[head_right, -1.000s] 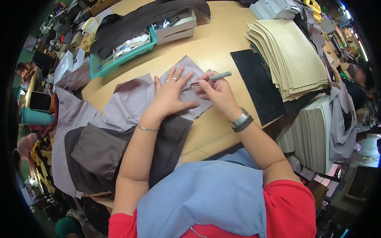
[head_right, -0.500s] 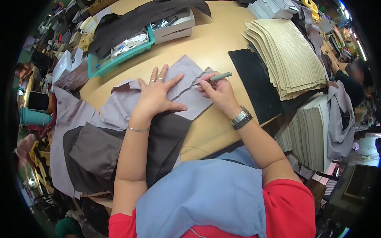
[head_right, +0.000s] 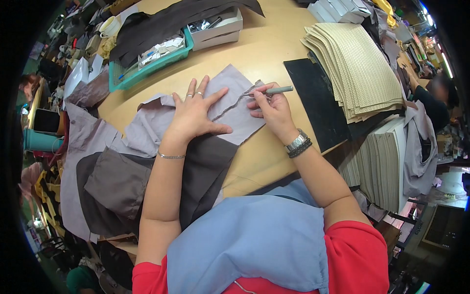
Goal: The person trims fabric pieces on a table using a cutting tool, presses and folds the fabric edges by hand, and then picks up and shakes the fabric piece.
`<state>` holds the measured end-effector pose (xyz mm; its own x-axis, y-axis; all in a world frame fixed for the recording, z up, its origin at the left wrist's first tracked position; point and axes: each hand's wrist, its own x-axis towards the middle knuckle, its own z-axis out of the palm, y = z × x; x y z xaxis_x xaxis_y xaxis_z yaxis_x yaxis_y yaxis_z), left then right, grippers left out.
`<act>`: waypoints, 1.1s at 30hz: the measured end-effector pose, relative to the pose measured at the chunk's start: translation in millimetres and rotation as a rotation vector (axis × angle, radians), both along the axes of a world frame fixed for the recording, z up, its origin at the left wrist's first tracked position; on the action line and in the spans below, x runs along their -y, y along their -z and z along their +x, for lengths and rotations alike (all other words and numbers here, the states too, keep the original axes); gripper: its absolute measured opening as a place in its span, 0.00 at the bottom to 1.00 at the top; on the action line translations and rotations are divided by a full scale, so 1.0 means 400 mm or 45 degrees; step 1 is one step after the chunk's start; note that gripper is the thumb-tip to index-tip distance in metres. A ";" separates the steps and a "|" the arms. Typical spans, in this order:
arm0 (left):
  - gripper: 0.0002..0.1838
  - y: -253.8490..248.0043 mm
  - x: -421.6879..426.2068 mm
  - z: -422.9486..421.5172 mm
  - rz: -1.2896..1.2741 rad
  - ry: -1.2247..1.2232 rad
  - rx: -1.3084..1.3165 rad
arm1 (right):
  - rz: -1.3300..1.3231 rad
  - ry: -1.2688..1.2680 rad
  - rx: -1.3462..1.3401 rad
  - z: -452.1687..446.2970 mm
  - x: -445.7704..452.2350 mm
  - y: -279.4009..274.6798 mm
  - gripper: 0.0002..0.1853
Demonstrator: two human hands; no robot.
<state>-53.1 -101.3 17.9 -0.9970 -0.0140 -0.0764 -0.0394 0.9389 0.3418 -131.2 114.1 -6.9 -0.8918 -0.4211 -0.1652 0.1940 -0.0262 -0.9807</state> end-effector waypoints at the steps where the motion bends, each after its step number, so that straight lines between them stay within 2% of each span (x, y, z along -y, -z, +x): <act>1: 0.57 -0.001 0.000 0.000 0.001 -0.001 0.004 | 0.017 -0.010 -0.004 0.000 0.000 0.001 0.07; 12: 0.58 0.001 0.002 0.000 0.014 0.005 0.004 | 0.151 -0.158 -0.126 0.002 0.007 -0.004 0.06; 22: 0.57 0.002 0.000 0.001 0.003 0.005 -0.007 | 0.119 -0.261 -0.218 0.000 0.021 0.002 0.05; 31: 0.58 0.009 0.002 0.001 0.005 0.005 -0.014 | 0.042 -0.349 -0.118 0.007 0.030 -0.002 0.04; 33: 0.57 0.005 0.000 0.001 0.013 0.009 -0.020 | 0.081 -0.341 -0.199 0.019 0.038 -0.002 0.04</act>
<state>-52.6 -101.3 15.7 -0.9981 -0.0065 -0.0612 -0.0277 0.9357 0.3517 -123.6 99.1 -6.2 -0.7674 -0.6375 -0.0682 0.0324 0.0676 -0.9972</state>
